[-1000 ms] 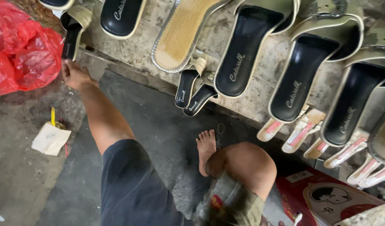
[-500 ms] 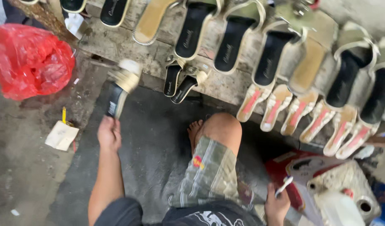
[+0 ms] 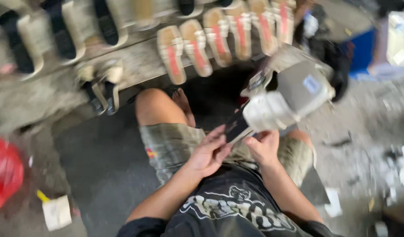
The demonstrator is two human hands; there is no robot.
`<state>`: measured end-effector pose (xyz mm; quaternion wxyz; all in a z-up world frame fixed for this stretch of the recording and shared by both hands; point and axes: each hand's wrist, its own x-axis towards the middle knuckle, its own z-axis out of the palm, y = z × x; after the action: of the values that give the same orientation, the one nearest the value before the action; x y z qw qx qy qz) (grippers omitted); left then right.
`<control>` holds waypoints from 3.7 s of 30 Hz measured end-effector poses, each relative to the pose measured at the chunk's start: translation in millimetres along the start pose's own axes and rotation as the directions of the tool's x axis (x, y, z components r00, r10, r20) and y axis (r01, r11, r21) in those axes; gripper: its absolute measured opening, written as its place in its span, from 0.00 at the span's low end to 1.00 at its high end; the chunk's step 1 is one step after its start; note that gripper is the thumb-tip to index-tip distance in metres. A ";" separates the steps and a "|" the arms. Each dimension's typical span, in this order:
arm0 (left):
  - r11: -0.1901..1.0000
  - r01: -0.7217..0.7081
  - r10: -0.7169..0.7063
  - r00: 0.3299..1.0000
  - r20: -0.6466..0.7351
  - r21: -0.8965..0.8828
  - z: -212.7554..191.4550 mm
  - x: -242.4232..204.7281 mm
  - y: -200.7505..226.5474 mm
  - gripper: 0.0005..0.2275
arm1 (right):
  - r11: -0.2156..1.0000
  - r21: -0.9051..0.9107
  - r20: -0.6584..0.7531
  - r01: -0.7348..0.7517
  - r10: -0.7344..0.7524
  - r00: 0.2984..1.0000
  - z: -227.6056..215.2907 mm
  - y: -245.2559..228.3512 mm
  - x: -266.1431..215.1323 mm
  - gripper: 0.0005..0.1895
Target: The person sits on the floor and cleans several beige sandals with pink straps using a toothbrush and a white liquid from a container. They pick up each sandal, scrub the straps and sole, and place them back on a nearby wooden shelf.
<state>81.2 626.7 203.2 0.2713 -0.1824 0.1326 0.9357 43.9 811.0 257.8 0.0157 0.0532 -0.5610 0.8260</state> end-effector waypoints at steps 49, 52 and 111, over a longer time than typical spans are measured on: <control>-0.346 -0.717 0.218 0.566 0.795 0.605 106.5 73.8 10.6 0.34 | 0.434 -0.900 -0.062 0.038 -0.213 0.975 -95.5 -92.2 -18.7 0.09; -0.347 -0.738 0.199 0.545 0.814 0.579 104.6 68.4 4.2 0.33 | 0.875 -0.452 -0.298 -0.173 0.034 0.954 -67.0 -72.4 -38.5 0.08; -0.329 -0.828 0.129 0.438 0.890 0.455 116.5 48.0 5.2 0.36 | 0.772 -0.632 -0.160 0.061 -0.208 0.965 -45.3 -89.8 -52.1 0.10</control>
<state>9.2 684.9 288.8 -0.1348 0.3925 0.7106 0.5681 100.2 888.0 318.8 0.1540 -0.0068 -0.7912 0.5919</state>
